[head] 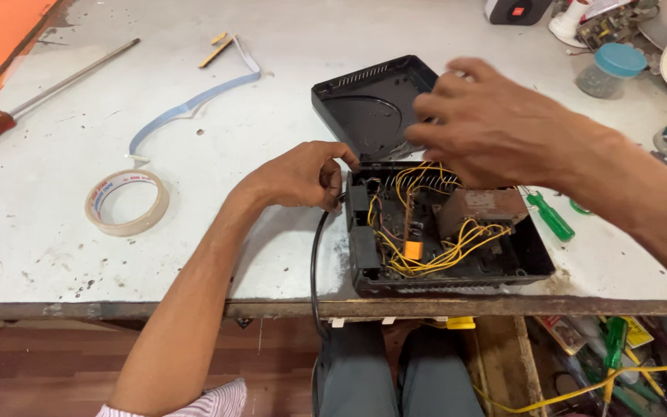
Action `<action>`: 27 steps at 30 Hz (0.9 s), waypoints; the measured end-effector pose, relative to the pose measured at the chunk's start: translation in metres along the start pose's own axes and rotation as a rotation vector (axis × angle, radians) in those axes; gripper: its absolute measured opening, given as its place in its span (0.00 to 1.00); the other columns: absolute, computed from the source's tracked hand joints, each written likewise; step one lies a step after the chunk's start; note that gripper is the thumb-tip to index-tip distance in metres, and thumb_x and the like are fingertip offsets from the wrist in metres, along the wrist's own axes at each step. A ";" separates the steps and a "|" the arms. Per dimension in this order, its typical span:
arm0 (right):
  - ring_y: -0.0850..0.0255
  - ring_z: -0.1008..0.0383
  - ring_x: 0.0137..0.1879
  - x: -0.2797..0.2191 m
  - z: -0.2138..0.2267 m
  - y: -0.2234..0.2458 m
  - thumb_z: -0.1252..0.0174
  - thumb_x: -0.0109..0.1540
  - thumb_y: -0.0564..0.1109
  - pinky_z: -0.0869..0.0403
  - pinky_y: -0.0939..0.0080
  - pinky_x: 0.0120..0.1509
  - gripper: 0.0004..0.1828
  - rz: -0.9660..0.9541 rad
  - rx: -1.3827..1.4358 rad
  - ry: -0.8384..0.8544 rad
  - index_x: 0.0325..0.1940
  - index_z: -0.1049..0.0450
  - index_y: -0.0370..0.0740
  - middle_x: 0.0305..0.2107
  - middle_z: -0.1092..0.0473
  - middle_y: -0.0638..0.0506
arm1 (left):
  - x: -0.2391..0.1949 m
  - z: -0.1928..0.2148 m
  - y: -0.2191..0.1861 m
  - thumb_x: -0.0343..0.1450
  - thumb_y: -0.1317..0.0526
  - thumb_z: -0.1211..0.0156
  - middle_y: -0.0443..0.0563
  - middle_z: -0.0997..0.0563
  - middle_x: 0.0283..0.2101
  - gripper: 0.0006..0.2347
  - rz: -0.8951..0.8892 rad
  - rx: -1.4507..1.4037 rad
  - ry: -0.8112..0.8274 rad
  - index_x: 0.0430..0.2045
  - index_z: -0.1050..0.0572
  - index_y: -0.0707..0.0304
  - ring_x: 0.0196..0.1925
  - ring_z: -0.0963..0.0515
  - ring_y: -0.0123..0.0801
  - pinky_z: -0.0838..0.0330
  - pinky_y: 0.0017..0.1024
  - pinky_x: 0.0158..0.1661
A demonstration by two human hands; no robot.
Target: The person works on an open black electronics housing, using pliers to cut a black cable, then uses a toothbrush to clean a circuit board, and finally uses a soldering iron on a small component. The person also uses a metal file on a small piece.
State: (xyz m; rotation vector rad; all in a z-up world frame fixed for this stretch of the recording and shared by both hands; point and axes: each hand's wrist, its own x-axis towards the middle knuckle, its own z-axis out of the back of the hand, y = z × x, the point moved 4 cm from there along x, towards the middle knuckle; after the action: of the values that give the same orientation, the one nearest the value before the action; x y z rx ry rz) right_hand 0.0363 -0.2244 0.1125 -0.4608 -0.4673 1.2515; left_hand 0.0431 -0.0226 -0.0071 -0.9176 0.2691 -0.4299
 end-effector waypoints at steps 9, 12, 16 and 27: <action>0.59 0.29 0.42 0.055 -0.003 0.030 0.43 0.60 0.56 0.32 0.54 0.53 0.15 0.138 -0.097 0.377 0.33 0.20 0.44 0.34 0.27 0.53 | -0.001 0.000 0.001 0.57 0.75 0.40 0.47 0.23 0.18 0.22 -0.024 0.097 -0.037 0.47 0.25 0.72 0.22 0.24 0.28 0.25 0.30 0.29; 0.60 0.29 0.44 0.061 -0.004 0.036 0.41 0.57 0.52 0.33 0.57 0.54 0.11 0.138 -0.147 0.411 0.31 0.20 0.44 0.32 0.27 0.54 | 0.000 0.000 0.001 0.57 0.75 0.41 0.48 0.24 0.18 0.22 -0.048 0.094 -0.038 0.47 0.24 0.72 0.21 0.24 0.27 0.25 0.29 0.28; 0.60 0.30 0.45 0.066 -0.003 0.041 0.36 0.53 0.52 0.33 0.58 0.53 0.11 0.165 -0.200 0.516 0.31 0.20 0.44 0.32 0.27 0.56 | 0.001 0.000 0.003 0.56 0.75 0.40 0.47 0.24 0.17 0.24 -0.049 0.092 -0.033 0.48 0.25 0.72 0.21 0.26 0.27 0.28 0.29 0.27; 0.61 0.31 0.44 0.077 -0.007 0.057 0.35 0.56 0.67 0.33 0.59 0.53 0.23 0.312 -0.389 0.590 0.27 0.22 0.45 0.28 0.28 0.57 | 0.003 0.000 0.008 0.55 0.73 0.32 0.45 0.22 0.19 0.22 -0.041 0.072 -0.022 0.45 0.23 0.71 0.22 0.24 0.25 0.30 0.26 0.26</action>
State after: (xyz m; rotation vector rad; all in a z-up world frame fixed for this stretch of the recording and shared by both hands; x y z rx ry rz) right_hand 0.0144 -0.1366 0.0805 -1.2291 -0.1300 1.2475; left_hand 0.0475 -0.0195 -0.0132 -0.8581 0.2138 -0.4639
